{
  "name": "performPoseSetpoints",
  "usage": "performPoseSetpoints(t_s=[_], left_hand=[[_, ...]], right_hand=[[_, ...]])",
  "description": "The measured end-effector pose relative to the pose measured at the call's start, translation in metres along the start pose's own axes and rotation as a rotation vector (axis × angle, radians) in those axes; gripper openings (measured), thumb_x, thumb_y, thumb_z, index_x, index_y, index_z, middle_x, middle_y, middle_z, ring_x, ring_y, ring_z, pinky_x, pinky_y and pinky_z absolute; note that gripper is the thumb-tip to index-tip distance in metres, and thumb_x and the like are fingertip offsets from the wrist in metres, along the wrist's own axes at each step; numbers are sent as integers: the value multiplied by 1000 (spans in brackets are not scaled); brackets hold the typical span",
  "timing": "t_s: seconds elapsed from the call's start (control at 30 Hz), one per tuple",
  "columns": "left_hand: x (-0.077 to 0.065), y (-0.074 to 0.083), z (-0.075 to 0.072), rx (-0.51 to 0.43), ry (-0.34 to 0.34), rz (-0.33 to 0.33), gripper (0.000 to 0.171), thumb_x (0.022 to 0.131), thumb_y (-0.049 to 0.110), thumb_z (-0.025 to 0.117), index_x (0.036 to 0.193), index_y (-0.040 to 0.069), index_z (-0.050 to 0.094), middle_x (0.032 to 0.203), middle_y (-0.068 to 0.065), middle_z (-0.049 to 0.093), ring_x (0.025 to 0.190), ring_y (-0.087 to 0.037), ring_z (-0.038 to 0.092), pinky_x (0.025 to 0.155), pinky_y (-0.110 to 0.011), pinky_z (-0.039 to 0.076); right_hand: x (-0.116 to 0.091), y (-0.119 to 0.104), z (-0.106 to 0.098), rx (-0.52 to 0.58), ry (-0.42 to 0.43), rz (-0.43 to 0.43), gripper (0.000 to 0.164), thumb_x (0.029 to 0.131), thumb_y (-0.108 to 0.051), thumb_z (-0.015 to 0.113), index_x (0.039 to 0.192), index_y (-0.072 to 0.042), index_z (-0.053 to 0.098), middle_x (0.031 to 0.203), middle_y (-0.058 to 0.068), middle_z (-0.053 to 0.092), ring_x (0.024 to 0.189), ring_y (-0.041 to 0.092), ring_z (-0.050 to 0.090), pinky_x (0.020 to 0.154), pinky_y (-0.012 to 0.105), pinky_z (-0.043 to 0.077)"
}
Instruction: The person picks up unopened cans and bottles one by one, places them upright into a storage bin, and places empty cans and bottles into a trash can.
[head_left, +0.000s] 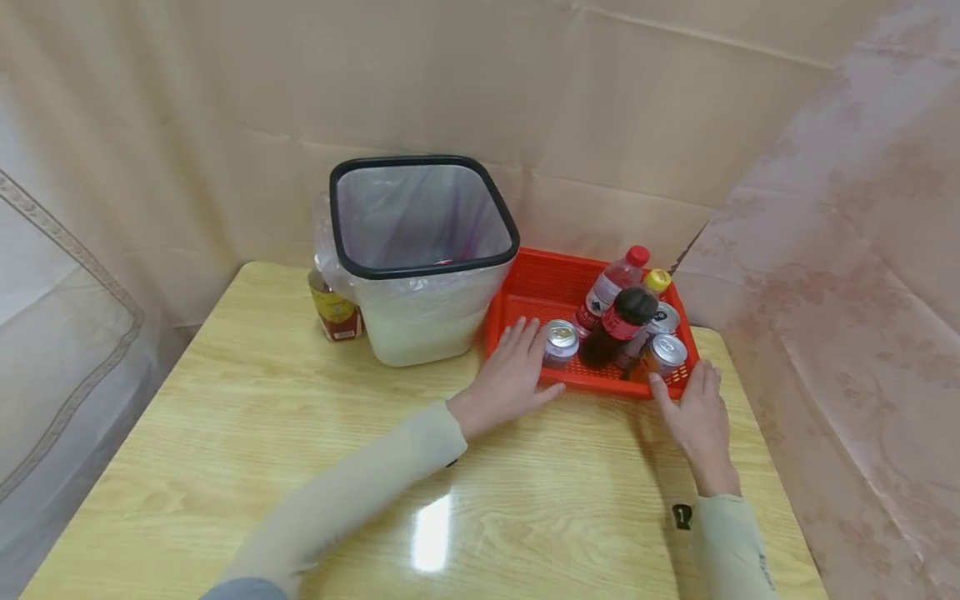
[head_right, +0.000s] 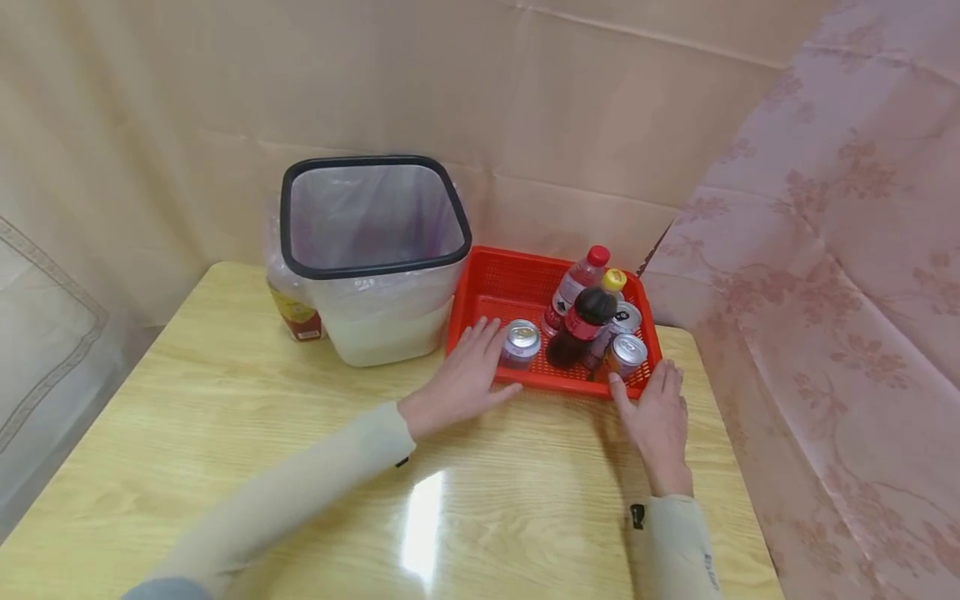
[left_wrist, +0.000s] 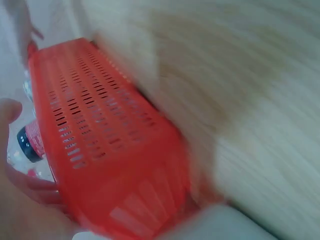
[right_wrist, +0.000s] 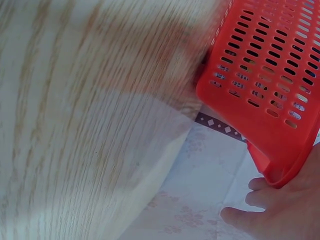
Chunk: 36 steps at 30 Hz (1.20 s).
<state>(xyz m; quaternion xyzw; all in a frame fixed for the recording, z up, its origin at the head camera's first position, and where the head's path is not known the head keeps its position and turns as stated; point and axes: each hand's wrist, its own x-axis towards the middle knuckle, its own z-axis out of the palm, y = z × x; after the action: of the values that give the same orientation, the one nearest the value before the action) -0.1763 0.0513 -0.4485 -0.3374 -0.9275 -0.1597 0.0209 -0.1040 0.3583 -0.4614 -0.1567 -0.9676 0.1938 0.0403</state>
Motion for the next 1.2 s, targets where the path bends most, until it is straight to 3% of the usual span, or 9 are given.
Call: performPoseSetpoints(t_s=[0.2, 0.33, 0.47, 0.63, 0.77, 0.83, 0.93, 1.07, 1.2], left_hand=[[-32, -24, -1, 196, -33, 182, 88, 102, 61, 49, 160, -3, 32, 168, -23, 21, 157, -40, 13, 127, -46, 13], [-48, -41, -3, 244, -34, 266, 85, 103, 58, 50, 160, -3, 32, 168, -23, 21, 157, -40, 14, 127, -45, 13], [-59, -50, -4, 237, -36, 322, 85, 104, 56, 50, 160, -3, 30, 168, -23, 22, 157, -39, 15, 127, -45, 15], [-65, -53, -1, 235, -36, 338, 85, 104, 55, 50, 161, -4, 27, 169, -23, 18, 158, -38, 14, 127, -45, 14], [-66, -56, 1, 228, -17, 336, 83, 104, 52, 52, 161, -4, 28, 170, -22, 17, 158, -37, 14, 127, -44, 13], [-67, -58, 1, 223, -2, 344, 82, 104, 51, 53, 160, -5, 29, 169, -23, 18, 157, -38, 15, 127, -44, 14], [-67, -59, 1, 218, 16, 357, 82, 104, 51, 53, 159, -5, 30, 169, -24, 20, 156, -39, 18, 127, -45, 16], [-67, -60, 2, 193, 24, 353, 82, 104, 50, 54, 159, -6, 31, 168, -25, 21, 156, -39, 20, 126, -45, 18], [-68, -60, 3, 180, 23, 340, 82, 103, 50, 56, 159, -5, 32, 168, -24, 21, 156, -39, 19, 126, -45, 18]], right_hand=[[-3, 5, -2, -17, 25, -1, 104, 103, -66, 37, 158, 16, 4, 163, 40, 6, 151, 56, 8, 116, 74, 18], [-7, 7, -1, -12, 62, -2, 102, 103, -66, 36, 158, 15, 6, 164, 39, 8, 153, 54, 7, 117, 72, 18], [-19, 3, 1, 90, 246, -46, 86, 104, -52, 46, 158, 10, 24, 161, 36, 27, 148, 54, 27, 116, 68, 26], [-31, -13, -1, 230, 576, -249, 56, 101, -29, 59, 146, 4, 54, 143, 28, 57, 131, 50, 53, 108, 63, 41], [-33, -40, -4, 257, 657, -402, 49, 99, -26, 61, 140, 0, 62, 134, 25, 64, 121, 47, 61, 103, 60, 47], [-31, -54, -4, 266, 636, -451, 51, 98, -27, 62, 140, 1, 61, 131, 25, 66, 112, 46, 64, 95, 60, 52], [-27, -75, 0, 261, 538, -460, 58, 97, -30, 66, 145, 1, 56, 136, 25, 62, 114, 45, 62, 93, 62, 51], [-16, -102, 6, 234, 325, -417, 73, 97, -38, 70, 154, 0, 45, 152, 24, 50, 135, 44, 51, 109, 62, 42], [-2, -127, 15, 202, 136, -366, 83, 96, -45, 71, 159, -4, 36, 159, 22, 41, 144, 42, 41, 116, 61, 34]])
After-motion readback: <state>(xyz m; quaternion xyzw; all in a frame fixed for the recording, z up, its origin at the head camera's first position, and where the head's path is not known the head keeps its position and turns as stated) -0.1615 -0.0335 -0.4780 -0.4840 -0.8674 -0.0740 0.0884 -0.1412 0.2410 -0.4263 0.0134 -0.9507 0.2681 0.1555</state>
